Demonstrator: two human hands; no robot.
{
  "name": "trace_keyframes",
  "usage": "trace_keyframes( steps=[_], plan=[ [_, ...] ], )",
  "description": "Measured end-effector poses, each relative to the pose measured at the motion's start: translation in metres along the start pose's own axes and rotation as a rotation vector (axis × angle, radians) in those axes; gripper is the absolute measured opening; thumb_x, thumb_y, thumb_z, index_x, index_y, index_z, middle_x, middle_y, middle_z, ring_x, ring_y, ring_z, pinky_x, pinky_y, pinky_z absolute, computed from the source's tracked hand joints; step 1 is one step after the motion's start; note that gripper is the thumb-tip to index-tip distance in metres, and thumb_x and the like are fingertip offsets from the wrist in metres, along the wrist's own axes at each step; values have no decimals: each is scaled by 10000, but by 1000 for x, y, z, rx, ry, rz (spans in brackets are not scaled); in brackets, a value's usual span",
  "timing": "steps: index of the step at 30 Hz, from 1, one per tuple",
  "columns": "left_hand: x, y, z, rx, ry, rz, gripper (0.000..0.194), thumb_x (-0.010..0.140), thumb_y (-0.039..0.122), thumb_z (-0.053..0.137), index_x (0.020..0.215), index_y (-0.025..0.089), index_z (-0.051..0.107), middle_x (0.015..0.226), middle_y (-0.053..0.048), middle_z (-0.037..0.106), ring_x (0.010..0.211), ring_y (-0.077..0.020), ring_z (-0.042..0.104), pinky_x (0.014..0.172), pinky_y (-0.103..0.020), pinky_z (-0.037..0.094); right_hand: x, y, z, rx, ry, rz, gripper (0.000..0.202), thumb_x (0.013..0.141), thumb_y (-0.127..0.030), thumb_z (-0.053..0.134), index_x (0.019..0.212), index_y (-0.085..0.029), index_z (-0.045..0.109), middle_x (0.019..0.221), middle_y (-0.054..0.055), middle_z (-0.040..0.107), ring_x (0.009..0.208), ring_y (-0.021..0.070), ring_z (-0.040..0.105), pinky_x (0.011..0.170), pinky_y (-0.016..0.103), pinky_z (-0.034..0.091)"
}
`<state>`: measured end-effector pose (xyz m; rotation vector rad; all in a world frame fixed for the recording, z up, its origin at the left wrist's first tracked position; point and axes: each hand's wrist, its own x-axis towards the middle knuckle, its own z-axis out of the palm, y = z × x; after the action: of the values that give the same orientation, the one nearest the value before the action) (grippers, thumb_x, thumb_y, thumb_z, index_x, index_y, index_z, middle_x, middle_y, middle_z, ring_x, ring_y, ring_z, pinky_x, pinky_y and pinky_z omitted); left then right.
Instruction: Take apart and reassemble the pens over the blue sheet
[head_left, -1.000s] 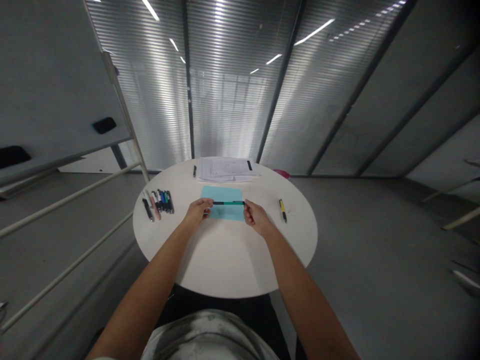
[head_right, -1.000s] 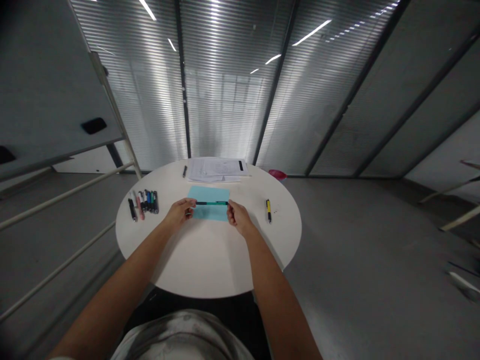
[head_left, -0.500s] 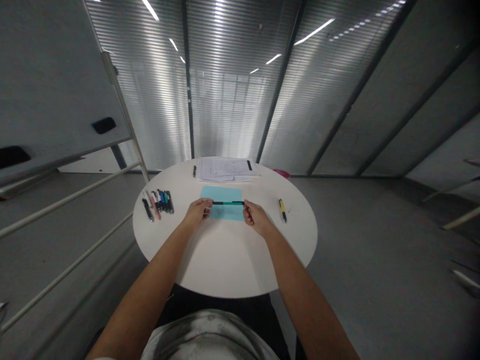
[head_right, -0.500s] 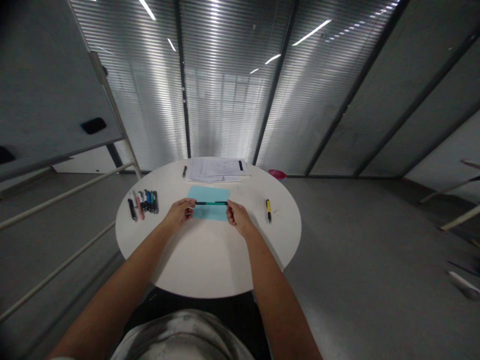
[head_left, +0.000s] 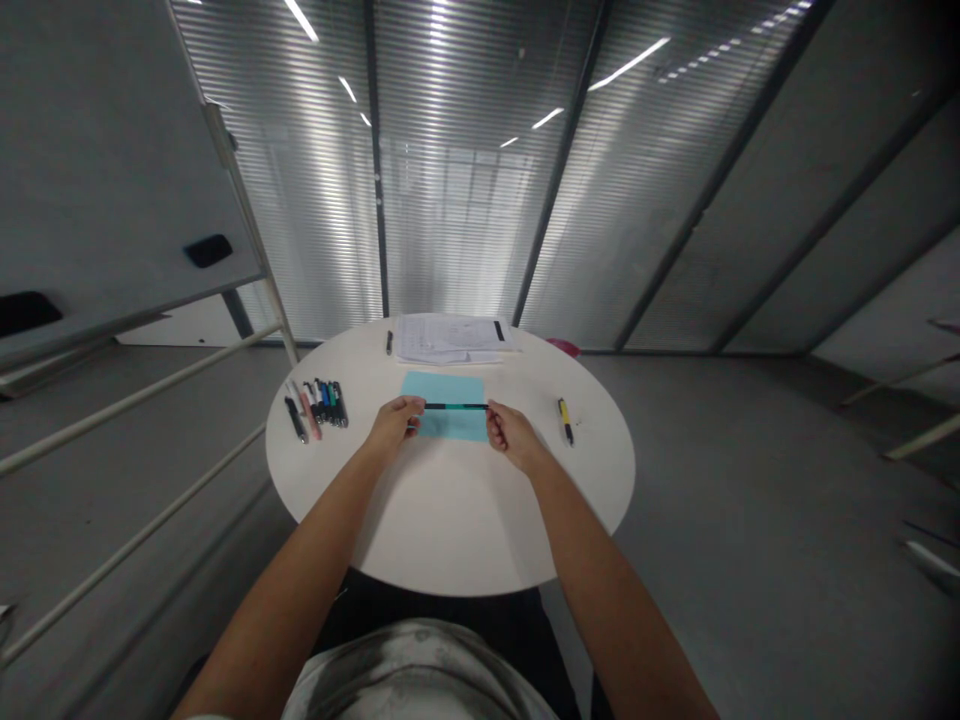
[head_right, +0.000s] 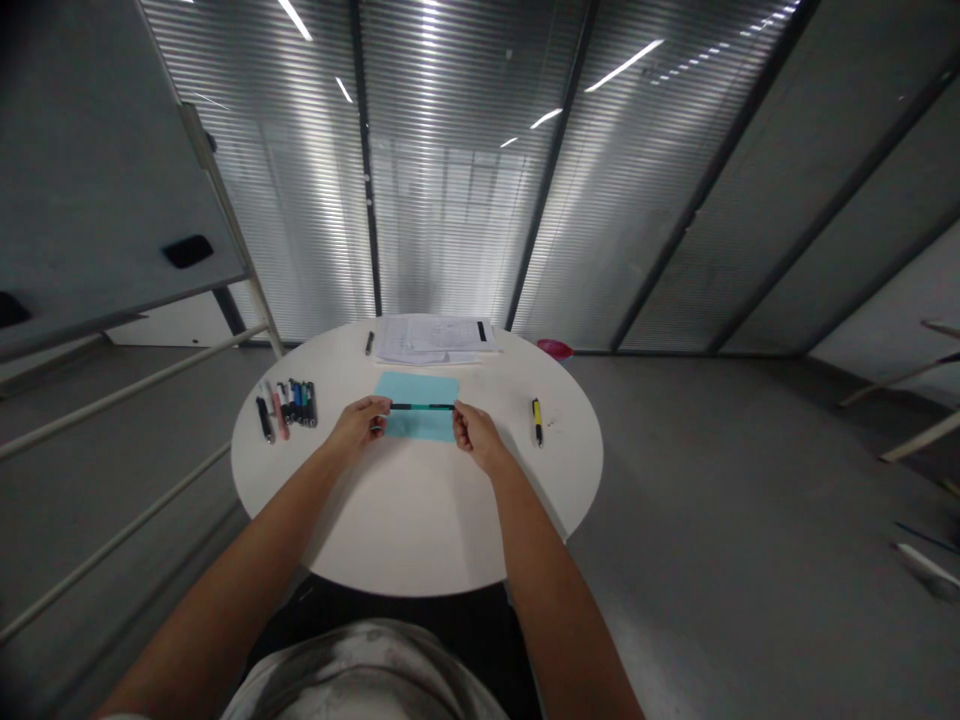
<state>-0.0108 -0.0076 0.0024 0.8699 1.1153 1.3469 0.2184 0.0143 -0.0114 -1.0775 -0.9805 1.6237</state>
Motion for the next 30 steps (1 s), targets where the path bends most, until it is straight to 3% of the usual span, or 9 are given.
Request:
trace_keyframes(
  steps=[8, 14, 18, 30],
  plan=[
    [1, 0, -1, -19, -32, -13, 305, 536, 271, 757, 792, 146, 644, 679, 0, 543, 527, -81, 487, 478, -221, 344, 1, 2, 0, -6, -31, -25, 344, 754, -481, 614, 667, -198, 438, 417, -93, 363, 321, 40, 286, 315, 156, 156],
    [0, -1, -1, -15, -31, -1, 323, 584, 365, 755, 782, 145, 623, 761, -13, 563, 533, -66, 484, 479, -215, 352, 2, 3, -1, -26, -34, -41, 341, 750, -473, 625, 672, -191, 449, 437, -88, 385, 322, 34, 294, 310, 148, 165],
    [2, -3, -1, -10, -35, 16, 338, 589, 403, 752, 754, 146, 604, 703, 0, 550, 492, -59, 459, 468, -222, 343, 0, 1, 0, -44, -12, -37, 321, 759, -460, 615, 683, -188, 463, 445, -83, 397, 325, 34, 300, 309, 146, 163],
    [0, 1, 0, -40, -48, 54, 322, 567, 365, 778, 737, 151, 608, 674, 17, 527, 486, -56, 445, 467, -230, 324, -1, 2, 3, -89, 14, -66, 304, 776, -466, 602, 739, -178, 513, 467, -61, 455, 323, 35, 326, 300, 141, 178]
  ],
)
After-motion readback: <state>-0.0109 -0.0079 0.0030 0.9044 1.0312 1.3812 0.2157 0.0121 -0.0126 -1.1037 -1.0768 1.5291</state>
